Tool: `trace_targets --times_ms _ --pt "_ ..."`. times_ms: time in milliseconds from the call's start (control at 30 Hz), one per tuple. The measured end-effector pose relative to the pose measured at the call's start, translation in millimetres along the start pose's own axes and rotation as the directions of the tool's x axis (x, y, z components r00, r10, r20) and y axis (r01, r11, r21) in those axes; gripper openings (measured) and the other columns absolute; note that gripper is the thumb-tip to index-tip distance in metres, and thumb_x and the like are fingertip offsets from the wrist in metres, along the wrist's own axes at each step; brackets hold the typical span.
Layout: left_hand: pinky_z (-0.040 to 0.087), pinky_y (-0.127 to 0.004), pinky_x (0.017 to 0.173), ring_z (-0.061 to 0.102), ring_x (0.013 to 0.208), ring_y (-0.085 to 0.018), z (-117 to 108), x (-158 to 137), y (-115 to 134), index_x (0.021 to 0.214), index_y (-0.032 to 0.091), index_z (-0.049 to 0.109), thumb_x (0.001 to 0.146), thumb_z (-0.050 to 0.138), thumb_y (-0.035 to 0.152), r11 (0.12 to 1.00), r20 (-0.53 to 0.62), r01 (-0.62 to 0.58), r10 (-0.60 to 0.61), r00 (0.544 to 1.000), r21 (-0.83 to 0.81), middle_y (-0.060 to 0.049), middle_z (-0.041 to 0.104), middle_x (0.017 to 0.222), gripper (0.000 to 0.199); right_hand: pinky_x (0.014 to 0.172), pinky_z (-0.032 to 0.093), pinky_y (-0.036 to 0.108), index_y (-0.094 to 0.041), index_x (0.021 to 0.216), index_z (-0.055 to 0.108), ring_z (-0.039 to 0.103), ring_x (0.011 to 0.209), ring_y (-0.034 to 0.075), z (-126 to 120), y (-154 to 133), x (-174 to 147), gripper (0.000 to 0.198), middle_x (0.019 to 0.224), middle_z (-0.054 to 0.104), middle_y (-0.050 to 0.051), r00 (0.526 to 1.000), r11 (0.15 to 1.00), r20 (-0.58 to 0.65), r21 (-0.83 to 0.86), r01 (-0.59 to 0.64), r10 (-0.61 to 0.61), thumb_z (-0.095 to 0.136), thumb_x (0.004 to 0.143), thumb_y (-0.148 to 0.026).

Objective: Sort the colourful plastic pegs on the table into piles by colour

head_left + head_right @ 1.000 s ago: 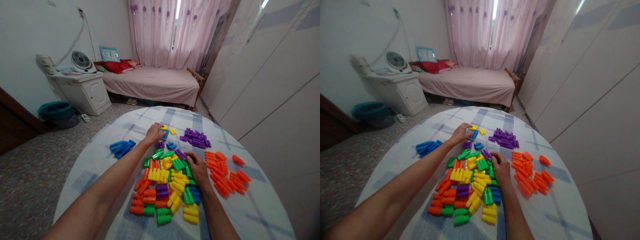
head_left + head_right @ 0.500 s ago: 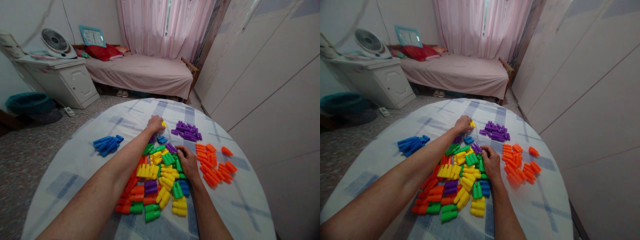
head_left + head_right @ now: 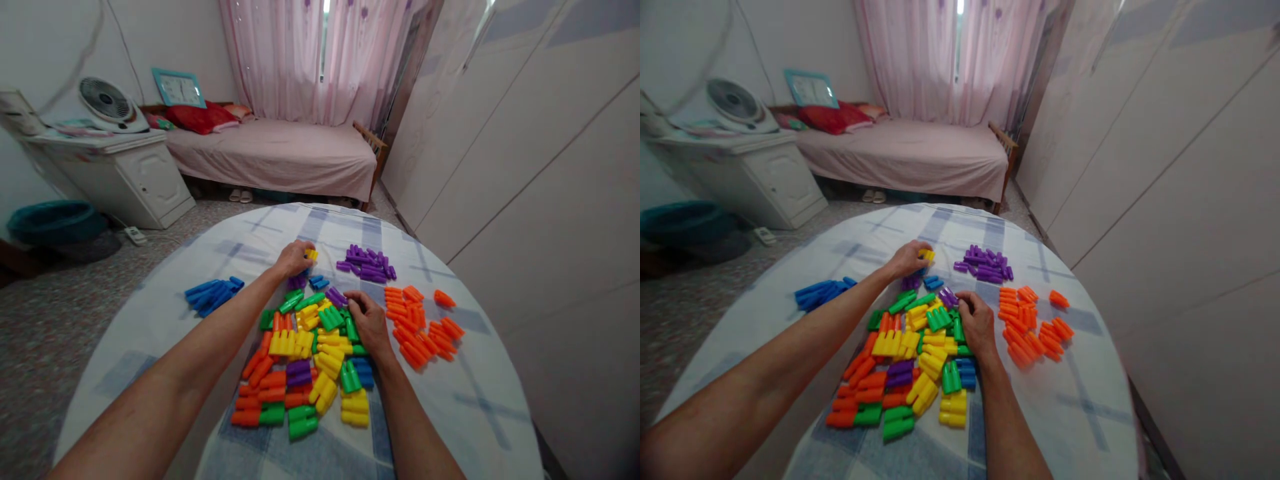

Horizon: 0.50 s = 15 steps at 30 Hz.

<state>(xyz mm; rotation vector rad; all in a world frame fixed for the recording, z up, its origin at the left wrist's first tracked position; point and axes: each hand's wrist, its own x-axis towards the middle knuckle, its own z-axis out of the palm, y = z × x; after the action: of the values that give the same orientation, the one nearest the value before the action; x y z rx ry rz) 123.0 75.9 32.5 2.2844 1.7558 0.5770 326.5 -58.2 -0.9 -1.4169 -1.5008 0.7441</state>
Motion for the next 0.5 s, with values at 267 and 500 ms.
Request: trace_targets --times_ms 267,500 --pt "0.044 -0.024 0.089 0.058 0.097 -0.014 -25.0 -50.6 -2.6 0.104 0.020 0.060 0.075 0.045 0.013 0.972 -0.203 -0.106 0.063 0.977 -0.209 -0.001 0.064 0.104 0.033 0.068 0.046 0.029 -0.018 0.093 0.066 0.060 0.075 0.019 -1.5 3.3 1.2 0.031 0.082 0.068 0.004 1.000 0.999 0.016 -0.051 0.007 -0.006 0.047 0.078 -0.038" --pt "0.038 -0.029 0.102 0.052 0.115 -0.016 -18.3 -105.0 -4.5 0.124 0.018 0.049 0.075 0.041 0.009 0.895 -0.245 -0.079 -0.034 0.969 -0.440 -0.004 0.057 0.125 0.050 0.072 0.049 0.032 -0.019 0.093 0.067 0.063 0.080 0.022 -3.8 -5.7 1.0 0.035 0.087 0.070 0.005 1.000 0.995 0.011 -0.094 0.017 -0.016 0.046 0.076 -0.042"
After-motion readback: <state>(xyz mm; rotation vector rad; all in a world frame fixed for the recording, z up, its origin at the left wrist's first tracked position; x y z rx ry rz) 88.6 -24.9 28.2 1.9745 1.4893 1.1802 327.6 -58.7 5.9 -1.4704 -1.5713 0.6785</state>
